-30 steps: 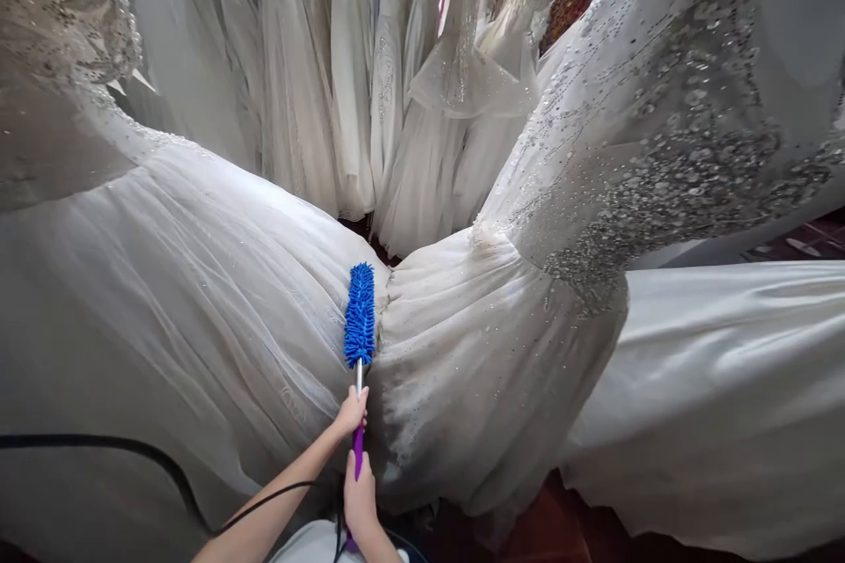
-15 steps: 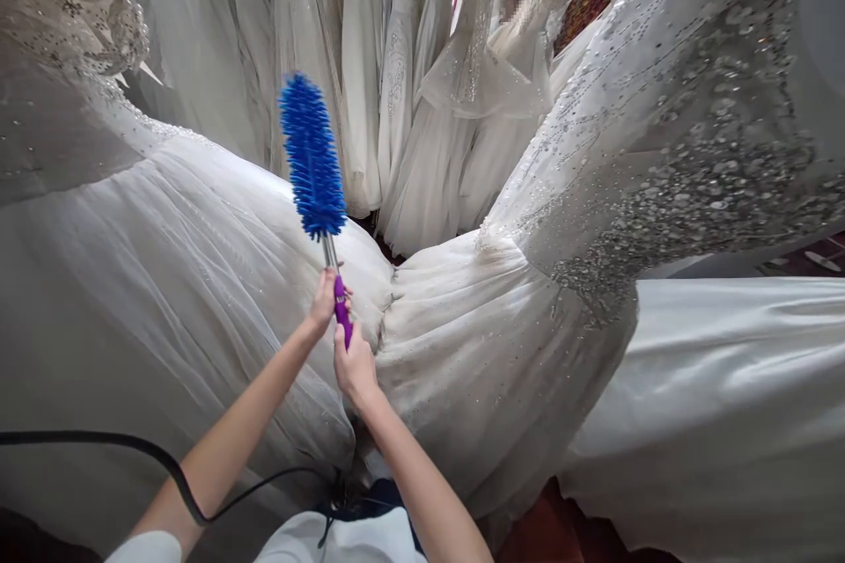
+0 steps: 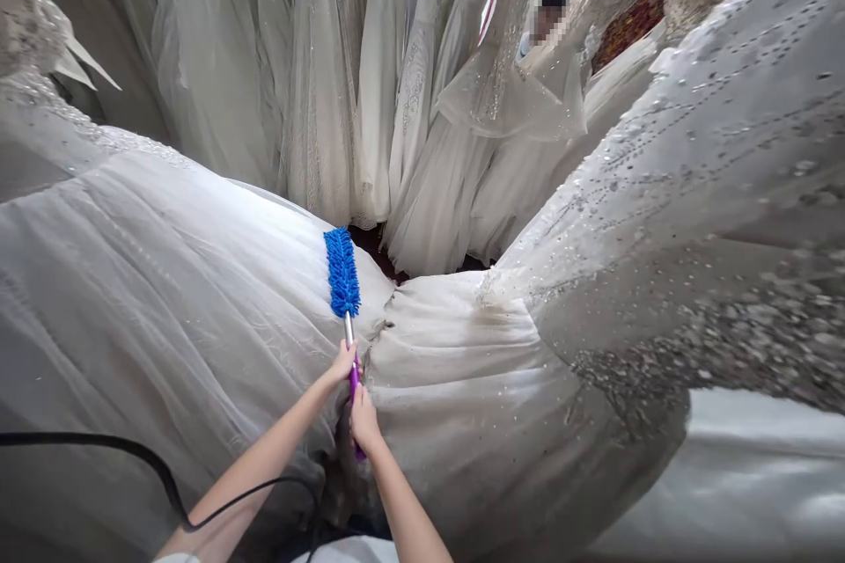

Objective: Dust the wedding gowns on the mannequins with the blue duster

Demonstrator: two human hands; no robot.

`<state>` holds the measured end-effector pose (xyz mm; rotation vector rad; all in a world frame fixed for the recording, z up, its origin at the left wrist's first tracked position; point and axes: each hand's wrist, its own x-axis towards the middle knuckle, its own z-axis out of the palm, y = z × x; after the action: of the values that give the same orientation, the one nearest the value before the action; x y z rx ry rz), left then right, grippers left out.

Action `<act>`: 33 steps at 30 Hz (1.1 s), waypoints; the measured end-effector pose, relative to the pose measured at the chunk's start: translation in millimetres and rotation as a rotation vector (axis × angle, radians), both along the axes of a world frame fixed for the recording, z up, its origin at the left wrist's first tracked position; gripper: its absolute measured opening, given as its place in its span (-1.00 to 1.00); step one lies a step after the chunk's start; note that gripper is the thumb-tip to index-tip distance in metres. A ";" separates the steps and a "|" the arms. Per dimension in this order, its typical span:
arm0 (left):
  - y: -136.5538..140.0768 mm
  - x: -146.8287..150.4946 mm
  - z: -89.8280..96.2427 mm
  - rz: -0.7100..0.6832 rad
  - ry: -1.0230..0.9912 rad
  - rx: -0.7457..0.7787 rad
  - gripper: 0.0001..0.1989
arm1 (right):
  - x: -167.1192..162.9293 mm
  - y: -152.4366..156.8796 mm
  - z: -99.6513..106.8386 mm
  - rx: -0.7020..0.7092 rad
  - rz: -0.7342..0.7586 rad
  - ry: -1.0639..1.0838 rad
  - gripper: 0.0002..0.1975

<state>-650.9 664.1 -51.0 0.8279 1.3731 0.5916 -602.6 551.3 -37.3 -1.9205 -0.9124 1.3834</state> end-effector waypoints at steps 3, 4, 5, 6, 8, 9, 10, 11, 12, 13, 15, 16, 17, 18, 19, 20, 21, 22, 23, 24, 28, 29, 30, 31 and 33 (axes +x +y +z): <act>-17.0 27.3 -23.1 -0.035 -0.001 -0.103 -0.75 | 22.6 -16.1 -16.9 -0.045 -0.052 -0.026 -0.35; -22.4 33.8 -29.4 -0.048 -0.003 -0.132 -0.74 | 27.1 -22.0 -21.2 -0.058 -0.065 -0.033 -0.34; -27.1 39.6 -34.2 -0.061 -0.007 -0.155 -0.74 | 30.3 -27.6 -24.3 -0.065 -0.082 -0.040 -0.34; -30.9 44.8 -37.2 -0.071 -0.012 -0.171 -0.73 | 32.5 -32.6 -26.0 -0.062 -0.107 -0.049 -0.34; -34.7 54.0 -34.9 -0.081 -0.028 -0.172 -0.71 | 34.3 -38.3 -23.9 -0.023 -0.177 -0.067 -0.37; -34.4 57.7 -28.6 -0.075 -0.040 -0.146 -0.69 | 34.1 -38.0 -19.5 0.008 -0.213 -0.069 -0.39; -32.6 60.5 -18.4 -0.055 -0.056 -0.095 -0.67 | 33.3 -35.2 -12.6 0.047 -0.240 -0.068 -0.41; -29.1 62.0 -4.2 -0.020 -0.078 -0.021 -0.65 | 31.8 -29.9 -3.2 0.093 -0.252 -0.062 -0.43; -24.1 61.7 13.6 0.030 -0.103 0.067 -0.62 | 29.8 -22.1 8.7 0.147 -0.245 -0.052 -0.45; -17.4 59.4 34.1 0.088 -0.131 0.165 -0.59 | 27.3 -12.1 22.5 0.210 -0.225 -0.042 -0.47; -0.1 48.4 78.6 0.214 -0.184 0.353 -0.57 | 21.3 12.7 53.5 0.348 -0.149 -0.024 -0.51; 10.2 39.9 99.5 0.268 -0.204 0.428 -0.57 | 18.3 26.5 68.9 0.406 -0.100 -0.015 -0.53; 21.2 29.8 117.5 0.326 -0.213 0.488 -0.58 | 15.4 40.8 82.9 0.451 -0.036 -0.007 -0.55; 32.4 18.5 131.3 0.381 -0.216 0.531 -0.59 | 12.9 55.0 94.5 0.494 0.024 0.001 -0.56; 43.5 6.6 139.8 0.429 -0.217 0.553 -0.60 | 10.8 68.6 102.9 0.519 0.084 0.011 -0.57; 54.0 -5.3 142.8 0.471 -0.215 0.551 -0.61 | 8.9 81.4 107.7 0.499 0.139 0.035 -0.57; 63.4 -16.5 140.3 0.501 -0.211 0.525 -0.63 | 7.4 92.6 108.7 0.440 0.186 0.069 -0.57; 71.3 -26.4 132.9 0.518 -0.199 0.478 -0.65 | 6.1 101.9 106.1 0.351 0.224 0.109 -0.57; 77.4 -34.4 121.7 0.520 -0.175 0.422 -0.66 | 5.1 108.9 100.4 0.248 0.253 0.149 -0.56; 81.6 -40.0 108.1 0.504 -0.136 0.365 -0.68 | 4.3 113.3 92.4 0.152 0.271 0.184 -0.54; 82.6 -35.0 52.8 0.353 0.065 0.220 -0.73 | 8.8 107.4 53.4 0.005 0.246 0.225 -0.46; 80.1 -27.5 42.3 0.317 0.086 0.194 -0.75 | 13.0 101.9 45.1 -0.014 0.221 0.226 -0.45; 76.9 -18.3 33.4 0.285 0.093 0.165 -0.76 | 18.6 95.6 37.9 -0.036 0.196 0.227 -0.44; 72.9 -7.8 25.5 0.256 0.092 0.134 -0.76 | 25.4 88.6 31.8 -0.064 0.173 0.228 -0.43; 62.0 14.9 11.6 0.202 0.083 0.069 -0.76 | 41.4 72.8 21.7 -0.124 0.127 0.221 -0.40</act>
<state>-636.1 726.0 -39.3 0.7808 1.5304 0.7721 -561.2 624.1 -15.5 -1.7784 -0.8712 1.7248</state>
